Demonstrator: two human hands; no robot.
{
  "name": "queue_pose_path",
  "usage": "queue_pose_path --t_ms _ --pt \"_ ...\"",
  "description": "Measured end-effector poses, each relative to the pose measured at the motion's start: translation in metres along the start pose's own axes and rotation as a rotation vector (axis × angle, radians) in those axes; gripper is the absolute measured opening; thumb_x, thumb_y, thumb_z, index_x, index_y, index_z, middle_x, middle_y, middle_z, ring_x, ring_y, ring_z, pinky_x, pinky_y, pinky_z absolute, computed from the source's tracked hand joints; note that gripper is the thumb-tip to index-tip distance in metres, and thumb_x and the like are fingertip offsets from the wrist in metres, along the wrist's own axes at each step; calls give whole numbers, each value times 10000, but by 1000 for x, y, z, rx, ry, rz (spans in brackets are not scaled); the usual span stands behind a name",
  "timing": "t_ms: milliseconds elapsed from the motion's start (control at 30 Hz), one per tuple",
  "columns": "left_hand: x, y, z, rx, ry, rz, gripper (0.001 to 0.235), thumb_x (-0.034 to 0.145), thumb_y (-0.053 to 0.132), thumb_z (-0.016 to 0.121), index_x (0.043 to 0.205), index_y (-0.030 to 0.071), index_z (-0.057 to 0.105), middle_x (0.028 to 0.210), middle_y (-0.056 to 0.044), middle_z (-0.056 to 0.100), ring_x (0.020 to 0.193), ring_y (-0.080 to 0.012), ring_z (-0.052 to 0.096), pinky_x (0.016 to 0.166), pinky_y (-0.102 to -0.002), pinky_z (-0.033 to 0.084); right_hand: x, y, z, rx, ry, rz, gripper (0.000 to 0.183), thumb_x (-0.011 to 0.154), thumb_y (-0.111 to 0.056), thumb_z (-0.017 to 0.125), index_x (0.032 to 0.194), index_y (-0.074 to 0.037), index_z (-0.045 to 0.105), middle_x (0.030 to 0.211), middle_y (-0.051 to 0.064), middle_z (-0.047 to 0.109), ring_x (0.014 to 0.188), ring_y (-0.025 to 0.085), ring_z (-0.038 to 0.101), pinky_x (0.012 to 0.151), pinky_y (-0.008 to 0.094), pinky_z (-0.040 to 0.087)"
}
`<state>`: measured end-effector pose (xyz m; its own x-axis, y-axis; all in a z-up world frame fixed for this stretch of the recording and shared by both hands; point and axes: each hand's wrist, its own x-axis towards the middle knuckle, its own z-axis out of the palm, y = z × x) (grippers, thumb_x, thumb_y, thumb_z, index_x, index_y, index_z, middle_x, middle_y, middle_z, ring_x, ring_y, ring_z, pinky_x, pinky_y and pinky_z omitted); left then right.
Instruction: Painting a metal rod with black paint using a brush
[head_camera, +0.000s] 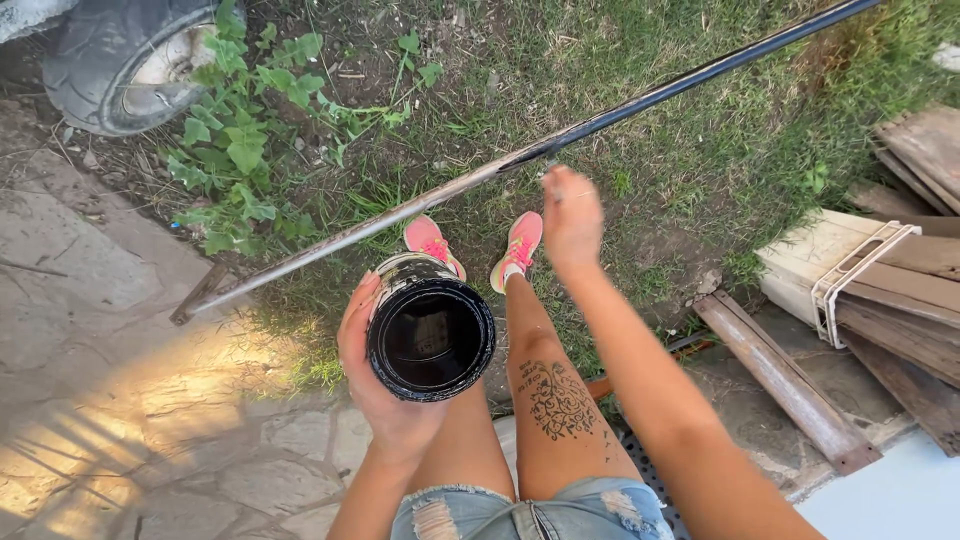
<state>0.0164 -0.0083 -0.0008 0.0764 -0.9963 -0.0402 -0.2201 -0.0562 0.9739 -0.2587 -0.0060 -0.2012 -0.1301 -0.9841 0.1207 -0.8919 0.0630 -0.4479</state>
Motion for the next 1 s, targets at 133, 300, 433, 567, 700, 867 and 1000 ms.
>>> queue_pose_path --t_ms 133,300,433,567,700,867,1000 --pt "1 1 -1 8 15 10 826 805 257 831 1446 35 362 1476 -243 463 1453 -413 467 1284 -555 372 -6 -77 8 410 -211 69 165 1045 -122 564 1035 28 633 905 167 687 689 263 650 605 413 521" --pt "1 -2 -5 52 22 25 792 816 251 815 1430 16 374 1460 -246 473 1430 -423 486 1264 -565 400 7 -52 -3 352 -103 318 238 1074 -213 520 1116 -28 664 988 98 699 671 127 606 524 247 511" --pt "0 -2 -7 44 4 27 783 836 235 805 1445 16 365 1472 -250 459 1444 -428 473 1272 -572 389 34 1 -26 226 24 340 221 1107 -155 479 985 -51 631 747 -13 554 567 78 414 456 225 315" --pt "-3 -3 -5 25 6 -7 731 844 229 781 1422 19 386 1461 -250 465 1437 -424 479 1270 -552 383 40 17 -43 -70 51 281 253 1095 -215 502 1182 -30 651 1060 124 707 906 278 676 805 413 522" --pt "-3 -5 -1 37 -1 20 741 854 230 778 1433 17 368 1465 -263 463 1428 -425 483 1260 -551 396 20 0 -2 -330 -76 103 115 1008 -130 603 1076 -85 685 899 87 706 735 257 663 588 392 544" --pt "-5 -3 1 35 -3 31 769 837 243 794 1438 22 368 1470 -260 464 1432 -430 483 1261 -557 396 -18 -59 47 -110 -154 27 188 1004 -219 631 1157 -113 658 980 98 718 733 316 691 614 451 553" --pt "-6 -3 0 78 8 47 772 829 224 813 1423 3 372 1464 -259 466 1424 -426 490 1252 -551 410 3 -89 26 387 -232 323 244 1070 -244 514 1191 -76 643 906 50 676 839 203 747 586 305 495"
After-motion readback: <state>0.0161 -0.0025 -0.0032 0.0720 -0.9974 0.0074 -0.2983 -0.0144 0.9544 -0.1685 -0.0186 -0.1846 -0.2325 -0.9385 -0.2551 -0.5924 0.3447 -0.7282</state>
